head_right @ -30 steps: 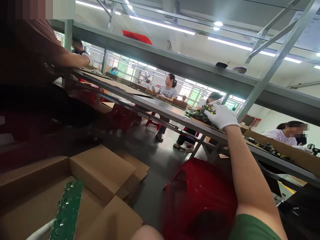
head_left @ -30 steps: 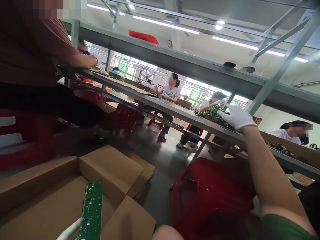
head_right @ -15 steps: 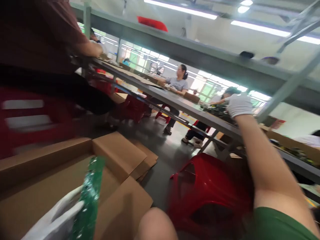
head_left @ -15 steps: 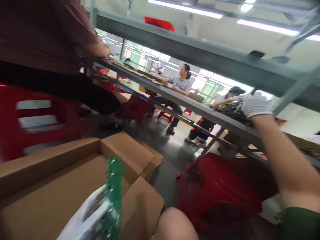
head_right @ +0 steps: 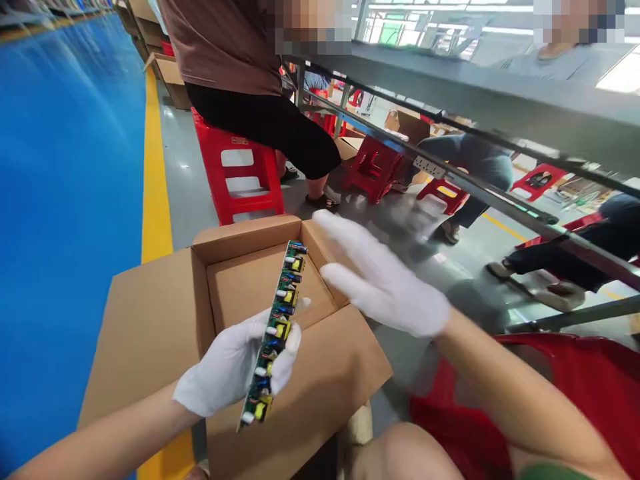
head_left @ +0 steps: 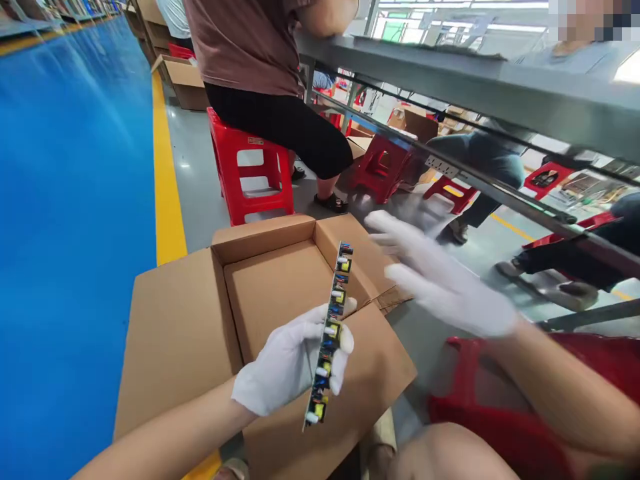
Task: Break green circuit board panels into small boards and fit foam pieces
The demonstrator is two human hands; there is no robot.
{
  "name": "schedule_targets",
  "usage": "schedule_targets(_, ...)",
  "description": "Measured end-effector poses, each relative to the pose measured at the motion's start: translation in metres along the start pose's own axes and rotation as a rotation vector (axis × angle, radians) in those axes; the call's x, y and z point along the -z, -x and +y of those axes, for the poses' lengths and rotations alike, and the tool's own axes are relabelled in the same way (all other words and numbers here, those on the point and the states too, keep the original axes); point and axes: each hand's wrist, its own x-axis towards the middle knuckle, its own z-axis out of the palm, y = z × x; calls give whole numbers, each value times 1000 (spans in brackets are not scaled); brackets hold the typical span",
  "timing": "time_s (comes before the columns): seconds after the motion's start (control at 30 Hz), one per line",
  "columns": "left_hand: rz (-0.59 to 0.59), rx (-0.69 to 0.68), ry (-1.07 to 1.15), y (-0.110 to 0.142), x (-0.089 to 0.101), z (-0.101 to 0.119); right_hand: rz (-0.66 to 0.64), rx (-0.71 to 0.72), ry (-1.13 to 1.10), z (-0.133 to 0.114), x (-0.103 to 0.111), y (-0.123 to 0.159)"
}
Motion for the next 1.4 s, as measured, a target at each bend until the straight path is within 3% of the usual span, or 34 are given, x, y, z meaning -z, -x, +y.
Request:
schedule_targets(0.1, 62, 23, 43, 1, 4, -3, -213, 84, -320, 30, -44, -24)
schedule_targets(0.23, 138, 31, 52, 1, 9, -8, -199, 8, -651, 59, -81, -39)
schedule_targets(0.4, 126, 45, -31, -2, 9, -12, -98, -70, -688, 66, -75, -21)
schedule_targets(0.7, 146, 132, -82, -5, 2, -12, -56, -128, -780, 70, -72, -5)
schedule_targets(0.8, 248, 87, -191, -3, 0, -9, -13, -170, -843, 75, -75, -4)
schedule_targets(0.9, 396, 12, -440, -3, -4, -6, -25, -204, -894, 80, -79, -2)
schedule_targets(1.03, 547, -122, -769, -10, -1, -5, -29, -267, -668, 75, -85, 0)
schedule_targets(1.13, 560, -130, -945, -17, 12, -4, 54, -296, -360, 71, -93, 0)
schedule_targets(1.23, 564, -101, -958, -23, 25, -4, 124, -185, -47, 78, -102, 1)
schedule_targets(1.3, 590, -57, -898, -25, 30, -6, 149, -33, 144, 86, -107, 1)
schedule_targets(1.4, 635, 49, -771, -26, 33, -9, 216, 118, 241, 93, -105, -2)
